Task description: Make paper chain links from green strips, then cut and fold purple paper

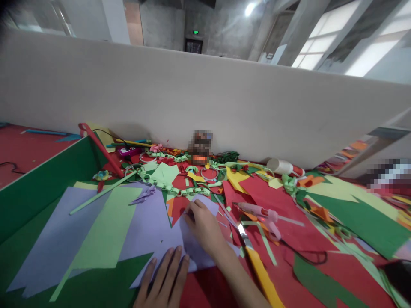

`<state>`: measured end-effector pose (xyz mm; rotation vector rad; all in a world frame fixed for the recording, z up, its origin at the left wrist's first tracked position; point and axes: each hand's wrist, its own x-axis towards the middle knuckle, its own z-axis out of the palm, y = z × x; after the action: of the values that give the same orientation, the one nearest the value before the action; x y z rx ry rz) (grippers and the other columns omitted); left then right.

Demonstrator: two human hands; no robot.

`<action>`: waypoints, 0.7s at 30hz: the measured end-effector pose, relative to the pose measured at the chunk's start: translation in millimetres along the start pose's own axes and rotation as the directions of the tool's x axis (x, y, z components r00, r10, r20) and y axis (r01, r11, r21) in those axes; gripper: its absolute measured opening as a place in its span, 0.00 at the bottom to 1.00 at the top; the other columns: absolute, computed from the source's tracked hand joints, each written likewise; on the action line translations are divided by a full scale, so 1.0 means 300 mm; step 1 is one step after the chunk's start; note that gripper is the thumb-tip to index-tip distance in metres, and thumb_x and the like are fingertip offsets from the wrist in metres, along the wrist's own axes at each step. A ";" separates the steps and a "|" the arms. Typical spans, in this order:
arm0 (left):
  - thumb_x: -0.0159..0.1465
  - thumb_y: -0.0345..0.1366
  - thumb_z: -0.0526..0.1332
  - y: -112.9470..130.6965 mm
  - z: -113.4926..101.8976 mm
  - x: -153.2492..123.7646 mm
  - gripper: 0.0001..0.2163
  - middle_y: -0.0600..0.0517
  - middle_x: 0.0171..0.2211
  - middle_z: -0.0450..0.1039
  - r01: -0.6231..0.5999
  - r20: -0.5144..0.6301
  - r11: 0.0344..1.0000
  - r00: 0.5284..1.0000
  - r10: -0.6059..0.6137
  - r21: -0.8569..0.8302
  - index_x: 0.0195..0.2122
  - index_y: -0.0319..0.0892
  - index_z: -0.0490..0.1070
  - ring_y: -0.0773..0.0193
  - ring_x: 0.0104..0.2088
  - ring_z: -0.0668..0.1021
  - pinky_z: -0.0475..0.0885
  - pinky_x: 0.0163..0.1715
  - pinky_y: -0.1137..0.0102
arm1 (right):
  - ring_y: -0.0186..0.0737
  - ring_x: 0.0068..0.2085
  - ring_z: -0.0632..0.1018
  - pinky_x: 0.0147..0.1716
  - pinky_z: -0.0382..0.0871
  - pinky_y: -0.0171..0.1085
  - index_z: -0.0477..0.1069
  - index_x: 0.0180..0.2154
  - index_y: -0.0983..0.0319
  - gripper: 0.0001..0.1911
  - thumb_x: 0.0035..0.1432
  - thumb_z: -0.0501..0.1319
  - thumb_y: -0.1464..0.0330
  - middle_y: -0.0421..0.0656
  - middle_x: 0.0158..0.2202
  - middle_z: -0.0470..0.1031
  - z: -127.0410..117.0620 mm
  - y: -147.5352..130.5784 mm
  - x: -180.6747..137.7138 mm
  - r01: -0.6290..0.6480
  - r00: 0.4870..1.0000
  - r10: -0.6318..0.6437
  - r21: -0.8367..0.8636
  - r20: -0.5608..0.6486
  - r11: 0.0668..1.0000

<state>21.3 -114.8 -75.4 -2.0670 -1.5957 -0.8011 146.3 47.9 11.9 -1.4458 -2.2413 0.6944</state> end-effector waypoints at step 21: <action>0.74 0.57 0.45 -0.006 0.005 -0.004 0.30 0.47 0.64 0.72 -0.005 0.034 1.000 0.999 0.005 -0.021 0.64 0.45 0.72 0.51 0.63 0.74 0.59 0.66 0.54 | 0.41 0.42 0.75 0.43 0.66 0.36 0.71 0.37 0.59 0.04 0.64 0.60 0.74 0.42 0.40 0.73 0.001 0.004 0.007 -0.004 1.000 0.004 -0.017 0.002 1.000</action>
<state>19.5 -114.4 -77.3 -2.1096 -1.6060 -0.7883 146.1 50.2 11.0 -1.4584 -2.2518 0.6807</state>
